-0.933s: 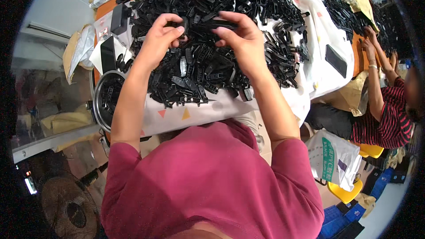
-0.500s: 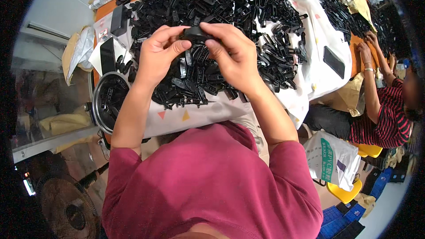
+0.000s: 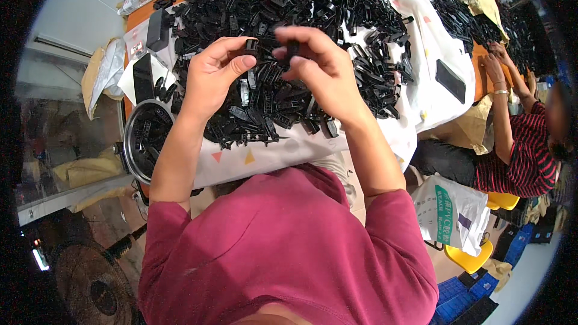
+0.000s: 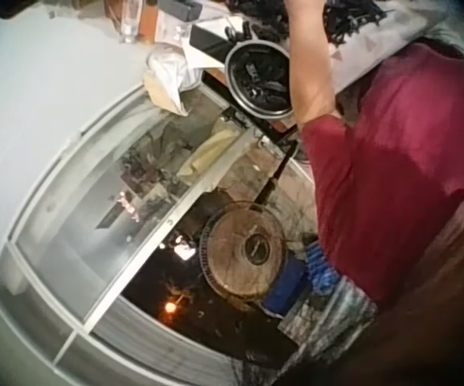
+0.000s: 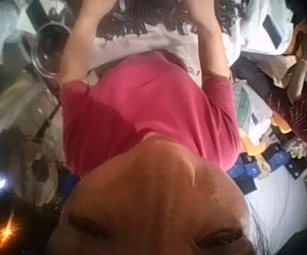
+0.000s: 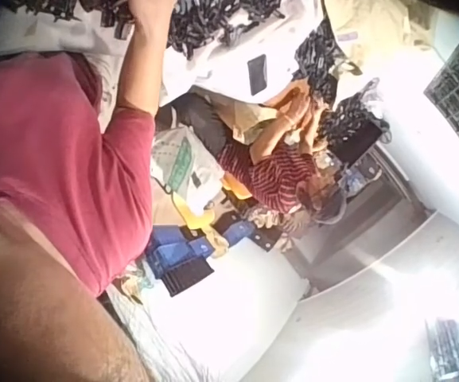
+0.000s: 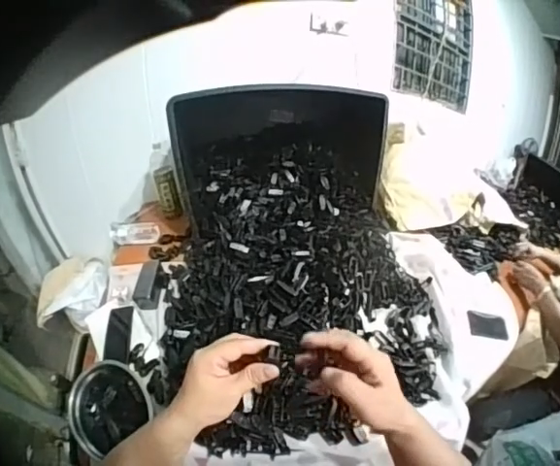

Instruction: Sorting and inspecting small black plastic components from a large pile into a container at a workshop table.

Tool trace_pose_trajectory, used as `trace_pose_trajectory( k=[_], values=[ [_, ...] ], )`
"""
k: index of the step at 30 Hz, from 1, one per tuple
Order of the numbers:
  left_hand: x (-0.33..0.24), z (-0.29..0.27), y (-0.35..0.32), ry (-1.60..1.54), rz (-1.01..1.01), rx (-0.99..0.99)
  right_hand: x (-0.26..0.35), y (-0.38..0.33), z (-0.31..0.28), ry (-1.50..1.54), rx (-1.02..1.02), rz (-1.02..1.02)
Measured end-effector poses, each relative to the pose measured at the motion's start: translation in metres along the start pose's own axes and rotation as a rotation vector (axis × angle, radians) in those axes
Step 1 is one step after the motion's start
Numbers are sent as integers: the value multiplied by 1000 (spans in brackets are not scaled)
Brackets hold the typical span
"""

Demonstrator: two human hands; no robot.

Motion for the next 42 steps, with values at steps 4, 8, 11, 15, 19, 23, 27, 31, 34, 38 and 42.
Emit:
trace_pose_trajectory(
  k=[4,8,11,15,19,23,27,31,34,38,42],
  values=[
    [-2,3,-1,-7,12,15,4,-2,-6,-463,118,-343],
    [-5,4,-3,-23,34,19,7,-6,6,-362,81,-205],
    [-4,4,-3,-6,78,34,7,-3,-1,-675,148,-435],
    [-7,4,-5,98,118,22,7,-6,1,-740,106,-474],
    [-13,1,-6,654,344,68,1,-10,-3,-791,172,-415],
    [17,14,-14,-109,-25,-5,-3,-17,7,-834,58,-467],
    [24,28,-20,-308,-65,-89,-17,-23,12,-856,-53,-528],
    [26,34,-21,-422,-166,-123,-26,-25,11,-569,-49,-247],
    [30,24,-25,-467,-214,-51,-30,-29,16,-188,-13,215],
    [40,9,-21,-409,-269,-78,-42,-7,4,-322,156,139],
    [41,-57,6,-35,-203,-467,-73,51,-77,-1137,-186,272]
  ],
)
Point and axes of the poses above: each hand's wrist, its own y-axis towards the middle knuckle, its own z-axis out of the palm, x = y × z, the point moved 1 cm from there along y, towards the middle knuckle, and after that the axes turned 1 degree about x, right-handed, at the moved point
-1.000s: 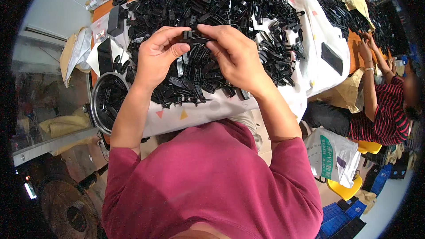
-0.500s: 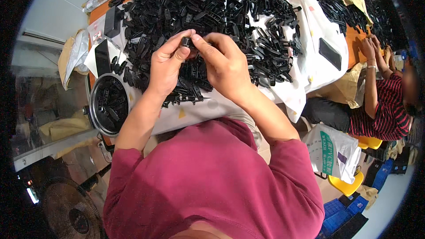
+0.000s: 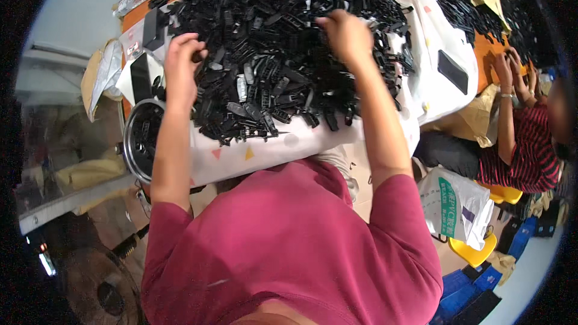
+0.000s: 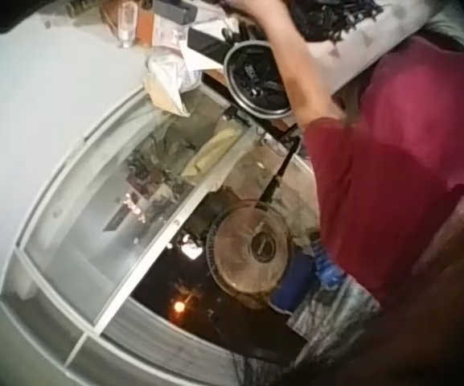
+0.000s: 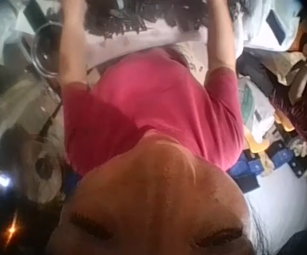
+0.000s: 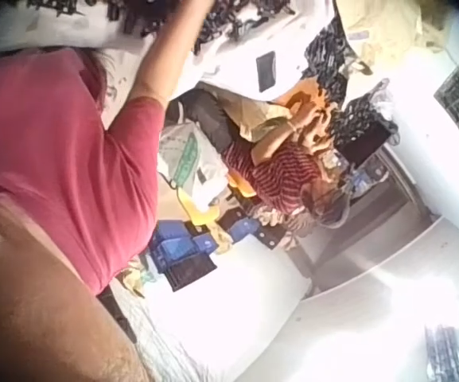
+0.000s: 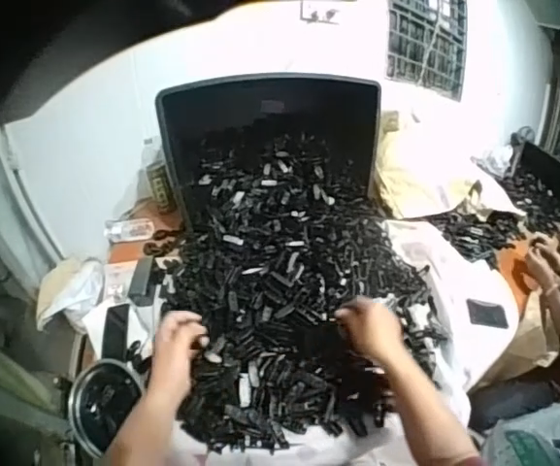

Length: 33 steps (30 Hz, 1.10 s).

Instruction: Sorting and inspecting small black plastic components from a large pile into a container at a workshop table.

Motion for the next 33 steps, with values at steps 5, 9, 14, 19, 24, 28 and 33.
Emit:
trace_pose_trajectory(
  k=[5,9,14,19,24,28,33],
  values=[
    [21,-64,47,859,118,-56,-46,46,8,-185,214,94],
    [6,-41,37,1249,11,119,-56,51,13,-70,302,105],
    [-10,-39,21,1546,-70,130,-27,27,8,-136,81,223],
    [0,-45,20,1434,-50,209,-7,2,2,169,-256,-101],
    [-18,-12,1,1018,110,223,69,-43,1,403,-110,-639],
    [-19,11,8,730,98,346,86,-46,17,647,40,-482],
    [-24,35,-18,-30,-191,575,92,-57,21,1087,246,-186]
  ],
)
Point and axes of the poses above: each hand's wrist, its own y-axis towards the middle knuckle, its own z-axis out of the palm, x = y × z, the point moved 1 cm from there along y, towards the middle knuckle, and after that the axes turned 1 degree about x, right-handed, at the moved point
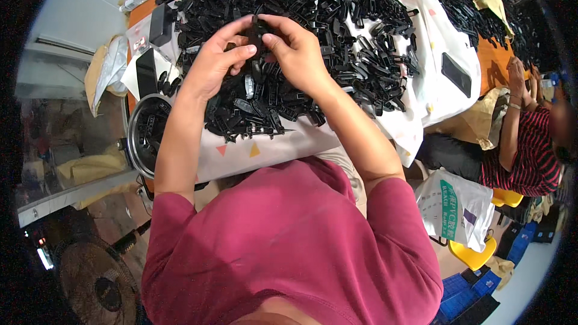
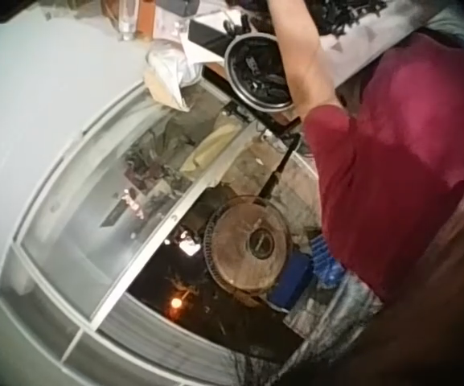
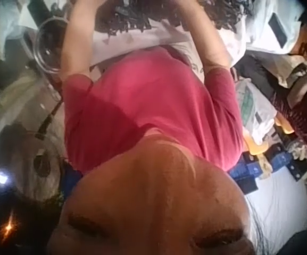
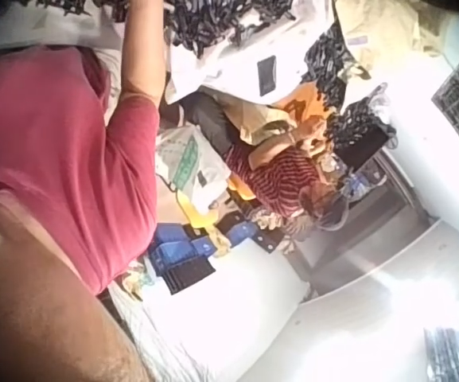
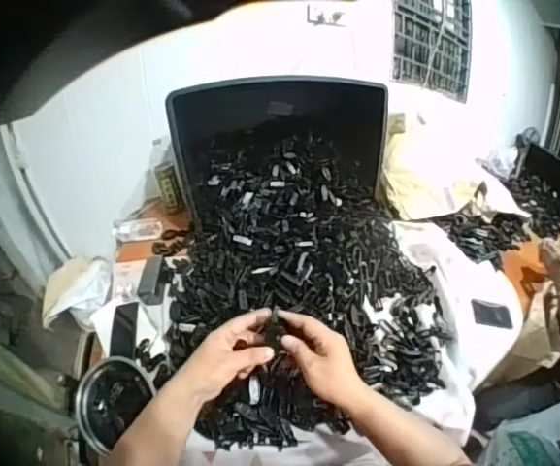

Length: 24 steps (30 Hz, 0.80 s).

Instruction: Sorting and inspecting small black plastic components from a large pile into a container at a workshop table.

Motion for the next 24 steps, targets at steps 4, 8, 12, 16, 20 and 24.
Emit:
trace_pose_trajectory(
  k=[4,8,12,16,20,24],
  values=[
    [2,3,-4,-86,118,-48,13,-15,-9,-119,-115,-137],
    [2,11,-8,-166,174,-65,25,-26,-19,-268,-78,-229],
    [-2,18,-12,-22,213,-107,26,-27,-22,-433,-66,-439],
    [1,19,-14,26,247,-125,35,-29,-23,-594,-73,-515],
    [2,20,-20,163,350,-142,41,-35,-26,-673,20,-570],
    [6,29,-22,145,335,-166,36,-39,-22,-694,-6,-582]
  ],
)
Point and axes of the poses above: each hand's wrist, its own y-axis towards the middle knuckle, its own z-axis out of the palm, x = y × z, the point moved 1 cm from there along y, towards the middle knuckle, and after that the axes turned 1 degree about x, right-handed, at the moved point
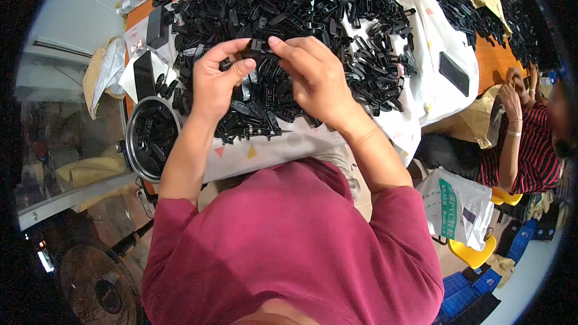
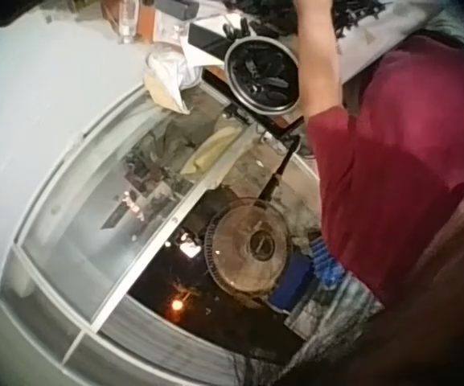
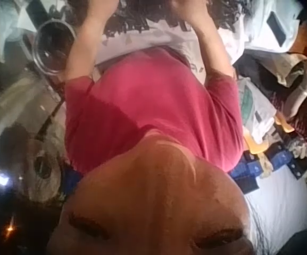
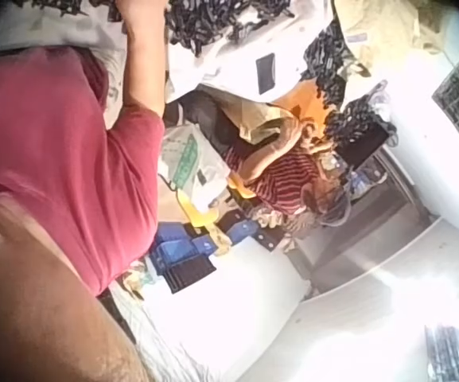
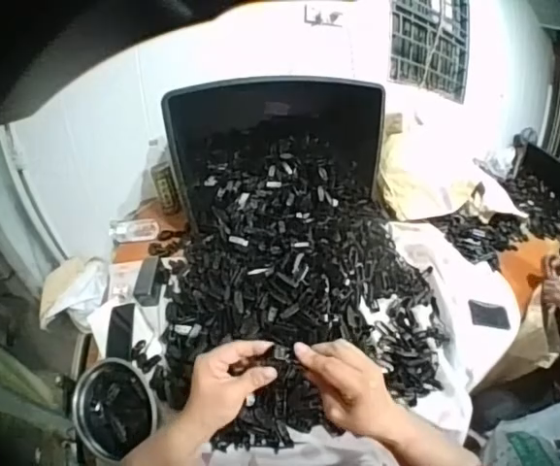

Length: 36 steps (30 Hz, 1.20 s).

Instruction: Sorting and inspecting small black plastic components from a large pile into a container at a workshop table.

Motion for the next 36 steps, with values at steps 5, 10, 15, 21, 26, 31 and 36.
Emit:
trace_pose_trajectory(
  k=[5,10,15,21,26,31,36],
  values=[
    [3,23,-2,-347,-104,-29,2,-10,12,-103,-184,-53],
    [15,19,-4,-337,-180,-32,-6,-23,25,507,-53,606],
    [31,1,-2,-527,-343,40,-30,-24,33,566,175,664],
    [38,-87,31,-282,-255,-476,-138,10,-22,-543,235,800],
    [60,-137,41,528,-266,-404,-182,14,-21,-681,527,979],
    [61,-124,45,1219,-457,-102,-171,12,-20,-713,407,973],
    [67,-126,46,1374,-346,-156,-135,12,-21,-604,41,789]
  ],
)
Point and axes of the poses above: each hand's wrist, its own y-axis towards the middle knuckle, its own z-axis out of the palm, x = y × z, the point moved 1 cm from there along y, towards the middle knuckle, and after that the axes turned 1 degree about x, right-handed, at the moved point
